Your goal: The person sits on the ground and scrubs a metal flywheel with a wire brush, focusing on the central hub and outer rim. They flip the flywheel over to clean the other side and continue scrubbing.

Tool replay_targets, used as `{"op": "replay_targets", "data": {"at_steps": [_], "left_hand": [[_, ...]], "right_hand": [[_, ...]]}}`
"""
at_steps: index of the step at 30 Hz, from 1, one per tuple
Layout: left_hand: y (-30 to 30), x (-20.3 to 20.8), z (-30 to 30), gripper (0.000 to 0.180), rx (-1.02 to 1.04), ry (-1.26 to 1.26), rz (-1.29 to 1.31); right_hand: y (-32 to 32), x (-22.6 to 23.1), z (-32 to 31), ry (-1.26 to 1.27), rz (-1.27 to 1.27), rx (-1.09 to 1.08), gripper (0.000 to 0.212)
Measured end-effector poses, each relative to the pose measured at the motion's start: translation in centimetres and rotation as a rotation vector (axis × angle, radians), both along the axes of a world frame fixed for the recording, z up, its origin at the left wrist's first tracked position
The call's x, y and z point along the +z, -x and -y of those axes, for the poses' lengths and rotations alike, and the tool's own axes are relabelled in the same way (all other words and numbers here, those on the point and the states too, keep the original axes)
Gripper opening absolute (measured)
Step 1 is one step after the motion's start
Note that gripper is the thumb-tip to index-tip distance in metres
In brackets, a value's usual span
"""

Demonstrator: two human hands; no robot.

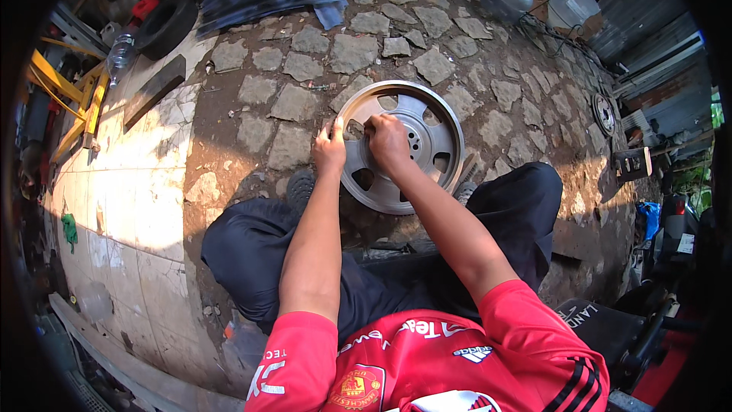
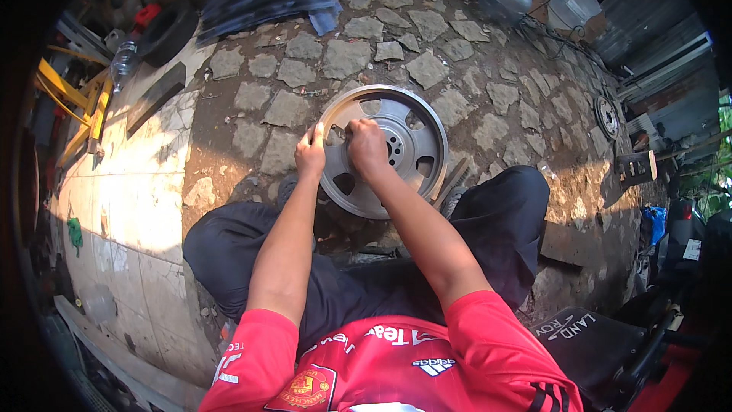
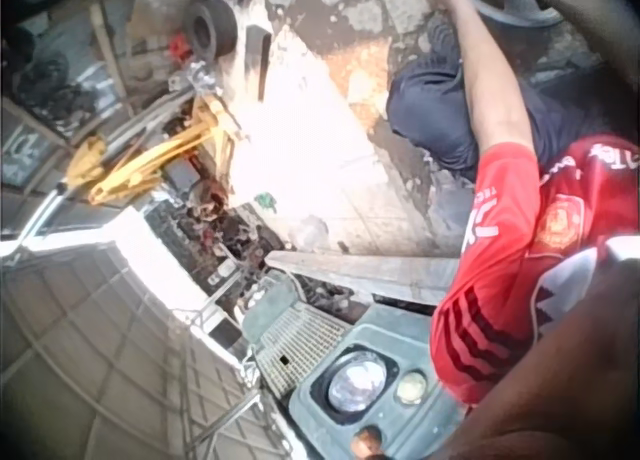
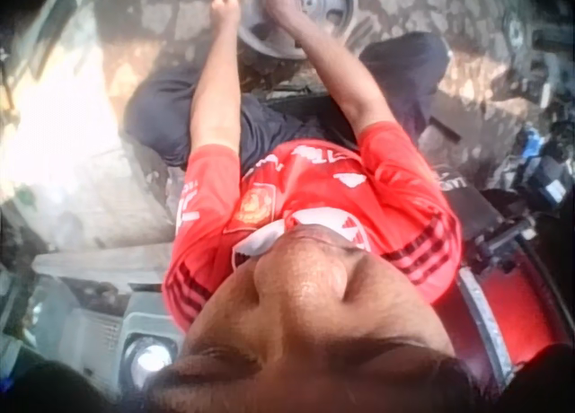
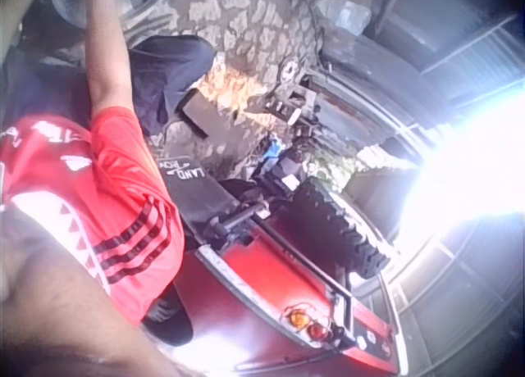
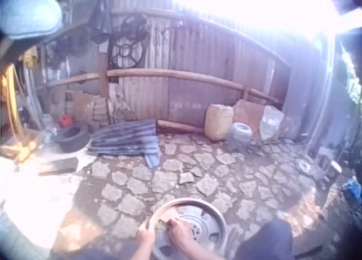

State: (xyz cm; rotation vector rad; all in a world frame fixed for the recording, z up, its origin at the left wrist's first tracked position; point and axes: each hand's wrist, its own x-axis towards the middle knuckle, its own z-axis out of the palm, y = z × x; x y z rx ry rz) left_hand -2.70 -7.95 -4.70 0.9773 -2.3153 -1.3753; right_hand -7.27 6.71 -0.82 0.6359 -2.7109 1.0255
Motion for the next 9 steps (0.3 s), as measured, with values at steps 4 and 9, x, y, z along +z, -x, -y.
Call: {"op": "replay_targets", "data": {"at_steps": [4,9], "left_hand": [[-0.3,0.3,0.8,0.074,-0.091,-0.201,0.046],[0.3,-1.8,1.3,0.075,-0.036,-0.239,0.126]], "right_hand": [[-0.2,1.1,-3.5,-0.085,0.183,0.202,0.015],[3.6,10.2,-6.9,0.405,0.435,-0.109,0.027]]}}
